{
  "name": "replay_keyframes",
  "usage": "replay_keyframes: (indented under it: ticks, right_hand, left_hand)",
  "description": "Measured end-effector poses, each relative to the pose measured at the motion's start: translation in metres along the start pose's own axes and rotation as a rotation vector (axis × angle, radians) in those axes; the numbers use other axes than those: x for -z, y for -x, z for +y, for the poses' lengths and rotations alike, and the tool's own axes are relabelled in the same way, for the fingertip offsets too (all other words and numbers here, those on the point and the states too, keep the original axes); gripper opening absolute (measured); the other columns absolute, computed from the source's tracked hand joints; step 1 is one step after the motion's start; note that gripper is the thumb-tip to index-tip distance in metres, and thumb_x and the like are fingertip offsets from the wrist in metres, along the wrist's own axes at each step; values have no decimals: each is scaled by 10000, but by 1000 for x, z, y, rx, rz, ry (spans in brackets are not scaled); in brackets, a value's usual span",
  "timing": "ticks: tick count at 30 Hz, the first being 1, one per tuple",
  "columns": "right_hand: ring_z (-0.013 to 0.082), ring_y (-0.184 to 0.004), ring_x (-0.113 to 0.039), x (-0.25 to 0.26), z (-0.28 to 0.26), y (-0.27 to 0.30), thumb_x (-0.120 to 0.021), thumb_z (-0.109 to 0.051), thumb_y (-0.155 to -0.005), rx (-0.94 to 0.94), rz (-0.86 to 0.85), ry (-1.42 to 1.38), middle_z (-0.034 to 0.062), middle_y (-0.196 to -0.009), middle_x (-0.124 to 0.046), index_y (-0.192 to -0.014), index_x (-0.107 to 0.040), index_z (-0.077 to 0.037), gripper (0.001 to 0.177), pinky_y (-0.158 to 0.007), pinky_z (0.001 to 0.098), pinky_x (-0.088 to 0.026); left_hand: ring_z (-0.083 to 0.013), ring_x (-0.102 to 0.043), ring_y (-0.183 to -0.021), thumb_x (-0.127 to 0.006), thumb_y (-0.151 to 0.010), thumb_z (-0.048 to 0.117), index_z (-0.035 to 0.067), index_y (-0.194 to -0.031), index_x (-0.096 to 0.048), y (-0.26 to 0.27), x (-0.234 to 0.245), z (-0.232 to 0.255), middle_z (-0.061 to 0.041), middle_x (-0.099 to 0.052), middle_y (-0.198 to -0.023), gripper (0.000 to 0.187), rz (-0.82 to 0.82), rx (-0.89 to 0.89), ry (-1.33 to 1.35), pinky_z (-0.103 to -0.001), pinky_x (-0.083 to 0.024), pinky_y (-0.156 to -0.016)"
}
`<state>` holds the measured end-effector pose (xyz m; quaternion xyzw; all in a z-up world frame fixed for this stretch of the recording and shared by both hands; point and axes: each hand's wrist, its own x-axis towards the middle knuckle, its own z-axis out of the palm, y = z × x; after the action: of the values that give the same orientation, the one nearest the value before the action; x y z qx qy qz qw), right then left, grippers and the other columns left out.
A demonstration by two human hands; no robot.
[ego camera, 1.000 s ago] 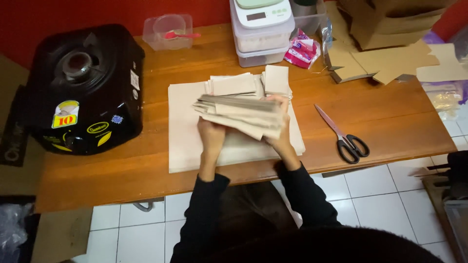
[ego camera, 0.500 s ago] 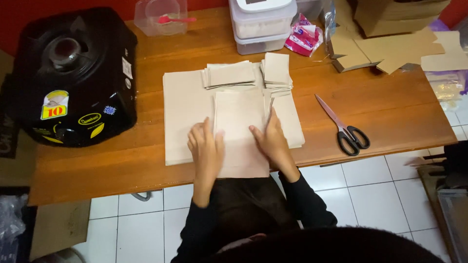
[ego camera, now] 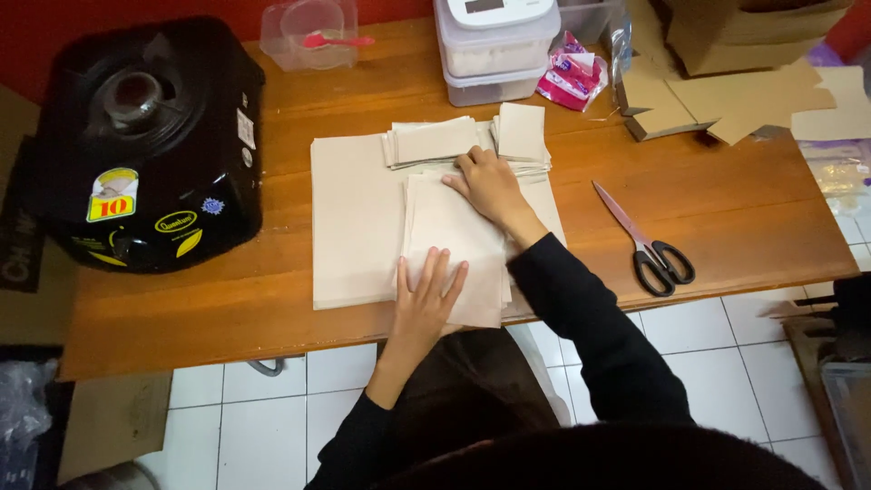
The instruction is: The person sorts a stack of beige paper sheets on a wooden table, then uses scissors to cut the sheets into smaller pieces. The cut pieces are stacked on the table.
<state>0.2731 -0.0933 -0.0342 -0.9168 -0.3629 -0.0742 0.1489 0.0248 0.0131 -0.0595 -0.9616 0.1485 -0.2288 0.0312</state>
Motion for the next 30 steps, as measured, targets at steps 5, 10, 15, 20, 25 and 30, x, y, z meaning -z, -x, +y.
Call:
replay_keyframes:
  ticks: [5,10,15,20,25,30]
  right_hand:
    - [364,-929,-664,18,-16,7,-537,-468,-995,11,-52,-105,162,-970,-646,-1028,-683,-82,414,-790,477,-521]
    - [375,-957,-676,38,-20,2,-507,-456,-1016,-31,-59,-163,176,-969,-674,-989,-686,-75,422,-811,485,-523]
    - [396,-966,-689,55,-34,9,-498,-458,-1015,-55,-162,-256,188,-990,-694,-1014,-718,-89,430,-853,487,-530]
    - [429,-1097,-615,71,-15,35,-529,-388,-1037,-243,149,-430,212,-1179,-594,-1224,-614,-59,387,-942,515,-492]
    - [462,-1425,-290,92,-52,93,-301,-409,-1097,-590,440,-1017,326,-1506,-332,-1493,-261,31,593,-1180,540,-238]
    - [411,-1489,-144,86,-80,106,-181,-490,-1077,-754,420,-1226,281,-1603,-153,-1556,-97,10,698,-1220,515,-111]
  left_hand:
    - [-399,-301,-1436,-924,-417,524,104,-1511,-339,-16,23,-5,-255,-393,-1466,1310,-77,72,74,-721,-145,-1133]
    - [-438,-276,-1436,-896,-387,611,80,-1539,-292,-26,42,-4,-285,-367,-1480,1405,-114,127,96,-698,-96,-1150]
    - [-434,-284,-1431,-889,-496,582,81,-1544,-296,-25,41,0,-285,-339,-1502,1305,-104,144,165,-697,-115,-1125]
    - [-447,-280,-1425,-663,-631,749,56,-1504,-352,-27,39,-22,-283,-353,-1477,1157,-4,221,465,-660,-123,-1144]
    - [-417,-143,-1488,-236,-972,605,-8,-1545,-135,-64,61,-63,-302,-164,-1581,845,69,949,1314,-542,-88,-1213]
    - [-395,-62,-1508,-77,-966,715,-12,-1565,-65,-72,-11,-88,-270,-81,-1616,942,197,1167,1682,-458,-57,-1238]
